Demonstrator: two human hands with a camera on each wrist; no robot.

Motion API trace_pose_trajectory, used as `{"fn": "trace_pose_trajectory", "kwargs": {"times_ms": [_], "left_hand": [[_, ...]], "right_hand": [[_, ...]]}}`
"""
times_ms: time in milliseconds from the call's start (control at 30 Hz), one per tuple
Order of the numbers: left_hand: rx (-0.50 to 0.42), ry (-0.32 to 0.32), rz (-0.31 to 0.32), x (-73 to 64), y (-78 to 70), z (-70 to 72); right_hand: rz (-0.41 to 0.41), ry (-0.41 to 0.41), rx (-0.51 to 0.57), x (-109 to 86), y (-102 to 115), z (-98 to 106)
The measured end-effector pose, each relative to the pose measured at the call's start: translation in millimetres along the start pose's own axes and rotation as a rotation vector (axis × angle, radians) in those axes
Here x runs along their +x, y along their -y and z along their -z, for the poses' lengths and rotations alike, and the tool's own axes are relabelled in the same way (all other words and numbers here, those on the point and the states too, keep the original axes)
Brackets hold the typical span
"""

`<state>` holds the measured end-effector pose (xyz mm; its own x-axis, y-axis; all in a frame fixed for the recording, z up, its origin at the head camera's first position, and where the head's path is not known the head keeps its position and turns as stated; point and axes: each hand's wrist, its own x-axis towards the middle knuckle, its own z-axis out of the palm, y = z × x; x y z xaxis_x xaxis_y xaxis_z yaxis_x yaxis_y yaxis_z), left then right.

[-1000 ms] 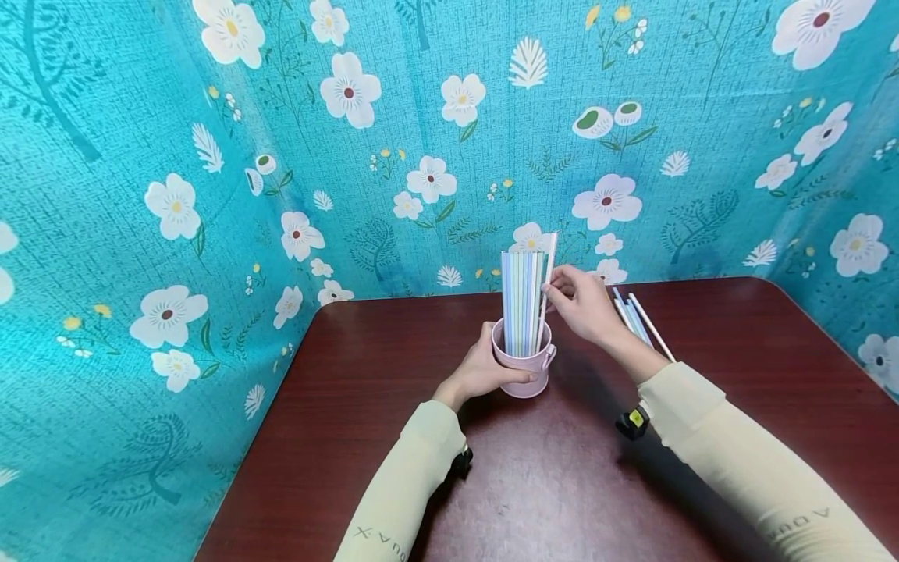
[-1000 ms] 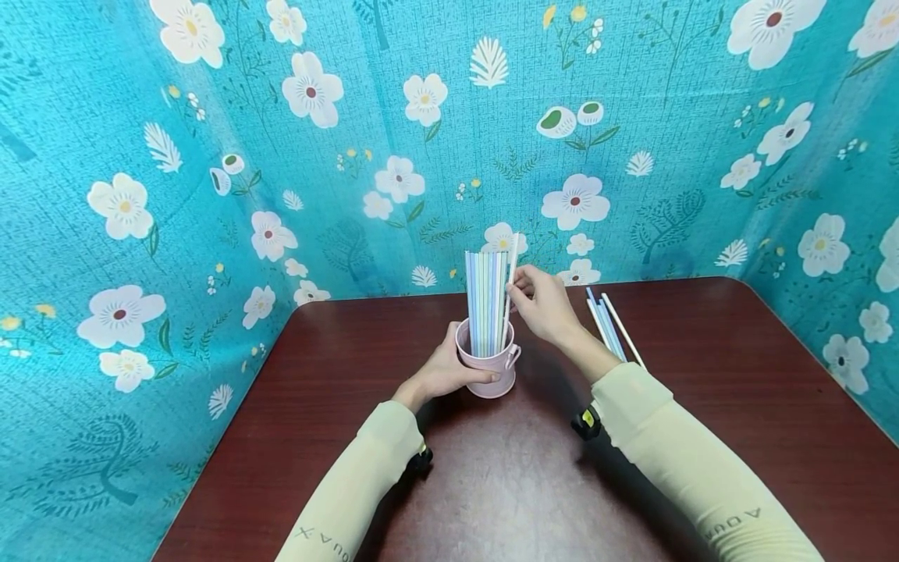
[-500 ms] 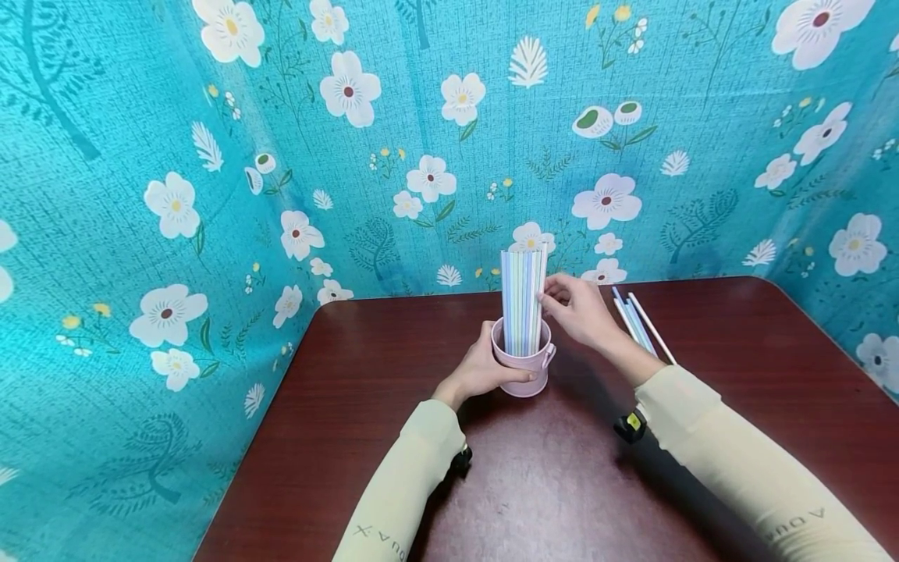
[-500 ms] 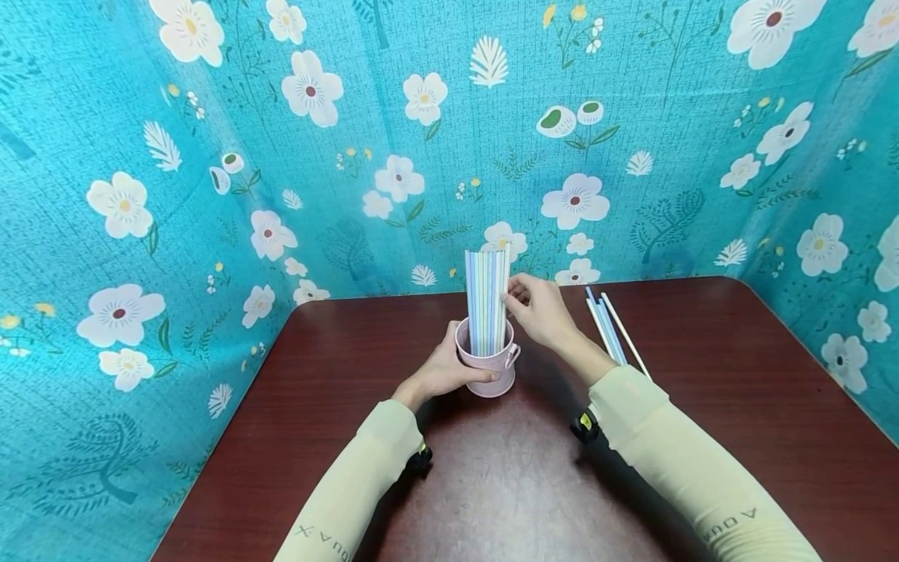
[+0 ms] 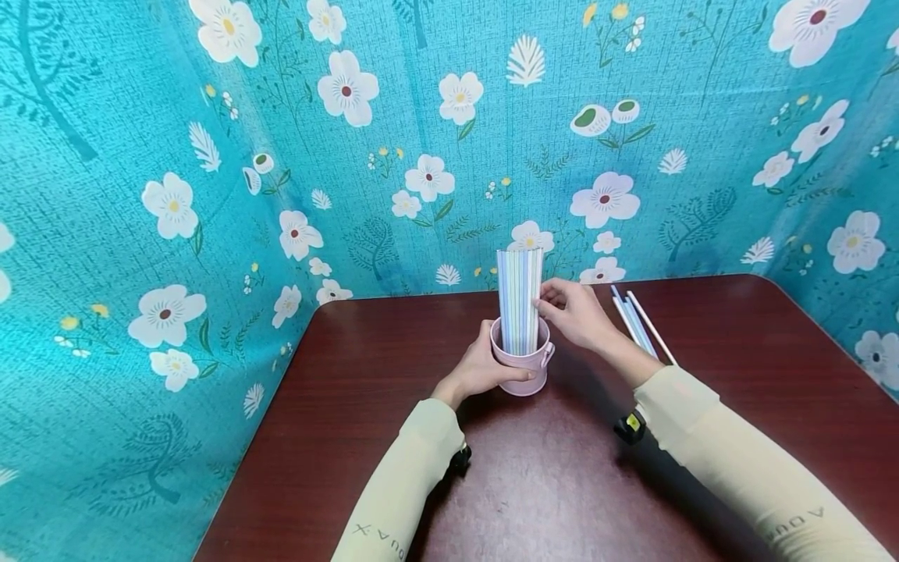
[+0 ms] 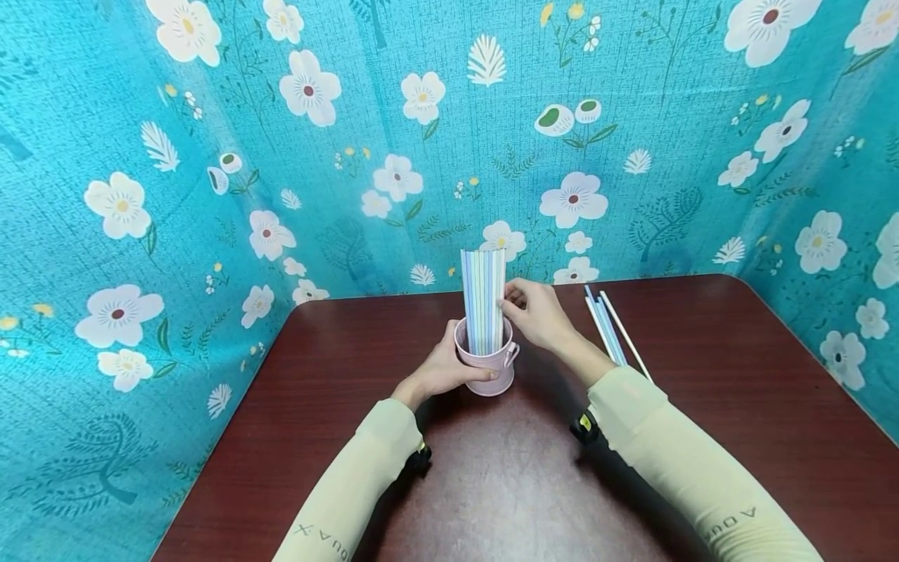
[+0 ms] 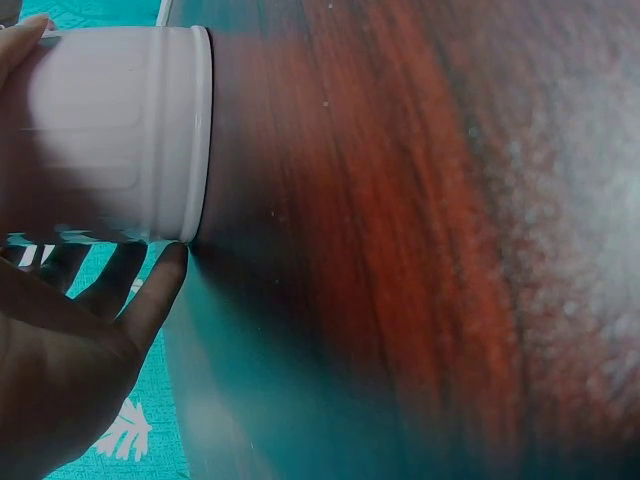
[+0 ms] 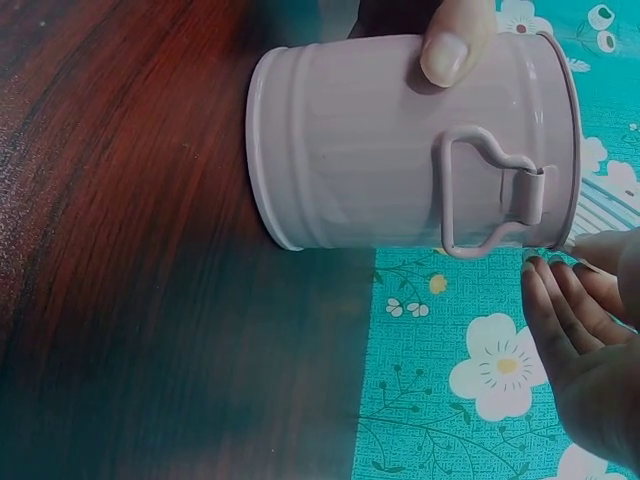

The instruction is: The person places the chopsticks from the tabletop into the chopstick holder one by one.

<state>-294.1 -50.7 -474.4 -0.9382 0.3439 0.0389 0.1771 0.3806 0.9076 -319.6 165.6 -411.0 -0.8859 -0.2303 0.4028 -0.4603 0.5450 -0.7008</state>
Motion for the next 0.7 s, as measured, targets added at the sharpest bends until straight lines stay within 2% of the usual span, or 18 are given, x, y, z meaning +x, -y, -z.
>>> {"fn": "trace_pose_trajectory", "kwargs": {"times_ms": [233,367,500,700], "left_hand": [[0.001,0.002,-0.017,0.9,1.4,-0.1],[0.002,0.002,-0.034,1.3,2.1,-0.1],[0.004,-0.001,-0.026,2.0,2.3,-0.4],[-0.003,-0.001,-0.018,1.3,2.6,-0.2]], "right_hand": [[0.009,0.004,-0.039,0.0,-2.2,1.0],[-0.007,0.014,-0.021,1.0,-7.0,6.0],[-0.029,0.006,-0.028,1.2,-11.6,16.2],[-0.055,-0.025,-0.114,-1.7,-27.8,35.3]]}}
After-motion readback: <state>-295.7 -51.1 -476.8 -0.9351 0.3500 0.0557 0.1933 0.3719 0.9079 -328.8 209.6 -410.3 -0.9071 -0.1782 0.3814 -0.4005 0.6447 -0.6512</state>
